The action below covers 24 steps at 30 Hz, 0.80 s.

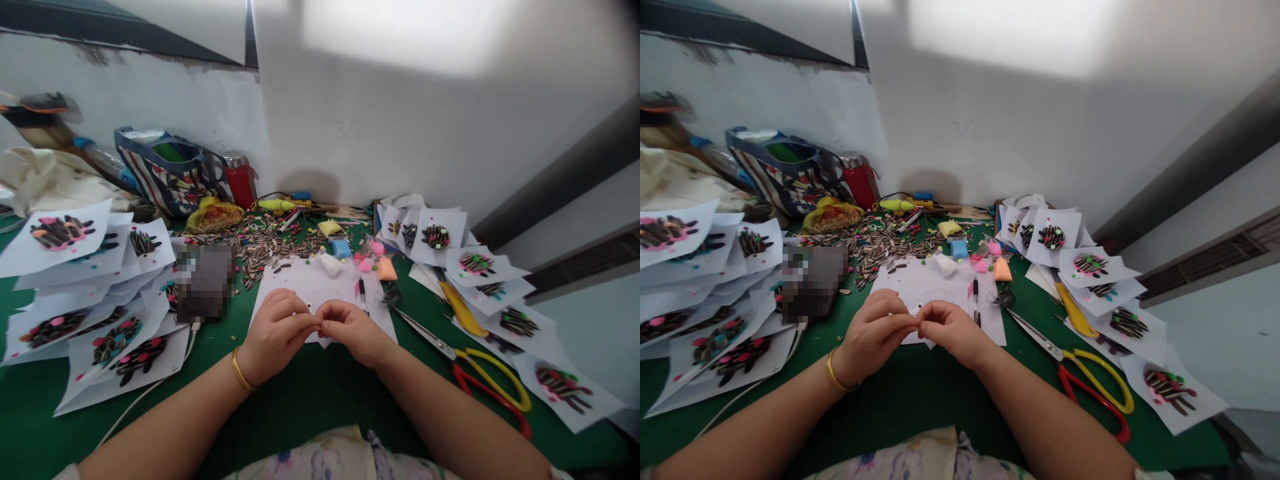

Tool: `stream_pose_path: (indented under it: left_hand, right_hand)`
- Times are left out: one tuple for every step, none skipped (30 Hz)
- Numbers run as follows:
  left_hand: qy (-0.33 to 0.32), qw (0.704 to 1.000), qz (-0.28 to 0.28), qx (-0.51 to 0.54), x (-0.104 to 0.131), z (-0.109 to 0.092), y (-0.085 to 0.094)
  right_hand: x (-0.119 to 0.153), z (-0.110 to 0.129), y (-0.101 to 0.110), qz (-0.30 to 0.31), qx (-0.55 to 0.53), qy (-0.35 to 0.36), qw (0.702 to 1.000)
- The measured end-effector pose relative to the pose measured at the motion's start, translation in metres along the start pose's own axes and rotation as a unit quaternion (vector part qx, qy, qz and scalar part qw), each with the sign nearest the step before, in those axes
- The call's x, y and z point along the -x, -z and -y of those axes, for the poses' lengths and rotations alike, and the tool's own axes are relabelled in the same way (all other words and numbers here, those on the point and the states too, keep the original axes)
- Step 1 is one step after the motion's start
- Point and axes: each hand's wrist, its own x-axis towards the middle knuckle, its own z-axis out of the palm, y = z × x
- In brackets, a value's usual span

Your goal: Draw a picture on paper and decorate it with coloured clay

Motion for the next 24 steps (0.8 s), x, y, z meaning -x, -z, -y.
stream_pose_path:
  left_hand:
    - [0.014,1.0,-0.001,0.001,0.0006,0.0,-0.0002]
    - [0.03,1.0,-0.002,0.003,0.0013,0.0003,-0.0005]
    - [0.045,0.999,-0.003,0.006,0.0019,0.0007,-0.0009]
    - [0.057,0.998,-0.003,0.008,0.0023,0.0013,-0.0013]
    - [0.066,0.998,-0.003,0.011,0.0024,0.0018,-0.0018]
    - [0.071,0.997,-0.003,0.012,0.0024,0.0023,-0.0023]
    - [0.074,0.997,-0.003,0.014,0.0021,0.0026,-0.0027]
    - [0.076,0.997,-0.004,0.014,0.0016,0.0027,-0.0031]
    - [0.078,0.997,-0.007,0.015,0.001,0.0027,-0.0034]
    - [0.08,0.997,-0.01,0.016,0.0005,0.0026,-0.0036]
    - [0.082,0.996,-0.011,0.017,0.0001,0.0025,-0.0037]
    - [0.083,0.996,-0.011,0.017,-0.0001,0.0025,-0.0037]
    - [0.083,0.996,-0.009,0.016,-0.0001,0.0026,-0.0037]
    - [0.082,0.997,-0.007,0.014,0.0003,0.003,-0.0036]
    - [0.079,0.997,-0.005,0.011,0.0008,0.0035,-0.0035]
    - [0.075,0.997,-0.005,0.007,0.0015,0.0041,-0.0035]
    - [0.07,0.998,-0.006,0.003,0.0023,0.0048,-0.0036]
    - [0.065,0.998,-0.007,0.0,0.003,0.0055,-0.0037]
    - [0.061,0.998,-0.008,-0.002,0.0035,0.006,-0.0039]
    - [0.056,0.998,-0.009,-0.001,0.0039,0.0064,-0.0041]
    - [0.051,0.999,-0.01,0.001,0.004,0.0066,-0.0043]
    - [0.047,0.999,-0.012,0.004,0.0039,0.0067,-0.0044]
    - [0.045,0.999,-0.016,0.008,0.0037,0.0067,-0.0045]
    - [0.046,0.999,-0.021,0.011,0.0033,0.0067,-0.0046]
  right_hand:
    - [0.0001,0.0007,0.0,-0.004,0.004,0.001,1.0]
    - [0.0002,0.0012,0.0001,-0.009,0.005,0.002,1.0]
    - [0.0003,0.0014,0.0002,-0.014,0.005,0.003,1.0]
    - [0.0003,0.0015,0.0004,-0.018,0.004,0.006,1.0]
    - [0.0004,0.0013,0.0006,-0.021,0.004,0.009,1.0]
    - [0.0004,0.0011,0.0007,-0.021,0.005,0.012,1.0]
    - [0.0003,0.0009,0.0008,-0.021,0.006,0.014,1.0]
    - [0.0002,0.0008,0.0009,-0.019,0.007,0.016,1.0]
    - [0.0001,0.0008,0.0009,-0.017,0.008,0.018,1.0]
    - [-0.0001,0.001,0.0009,-0.016,0.008,0.02,1.0]
    - [-0.0002,0.0014,0.0009,-0.015,0.009,0.022,1.0]
    - [-0.0003,0.0019,0.0009,-0.015,0.012,0.023,1.0]
    - [-0.0003,0.0026,0.0008,-0.016,0.015,0.023,0.999]
    - [-0.0003,0.0033,0.0007,-0.018,0.019,0.023,0.999]
    - [-0.0002,0.0041,0.0005,-0.019,0.022,0.023,0.999]
    - [0.0,0.0048,0.0003,-0.021,0.026,0.022,0.999]
    - [0.0002,0.0055,0.0,-0.023,0.029,0.022,0.999]
    - [0.0004,0.0061,-0.0003,-0.024,0.032,0.021,0.999]
    - [0.0006,0.0067,-0.0005,-0.024,0.035,0.021,0.999]
    - [0.0008,0.0071,-0.0008,-0.025,0.037,0.019,0.999]
    - [0.0009,0.0075,-0.001,-0.026,0.038,0.017,0.999]
    - [0.001,0.0078,-0.0012,-0.026,0.038,0.015,0.999]
    - [0.001,0.0081,-0.0014,-0.026,0.037,0.013,0.999]
    - [0.001,0.0083,-0.0016,-0.027,0.035,0.011,0.999]
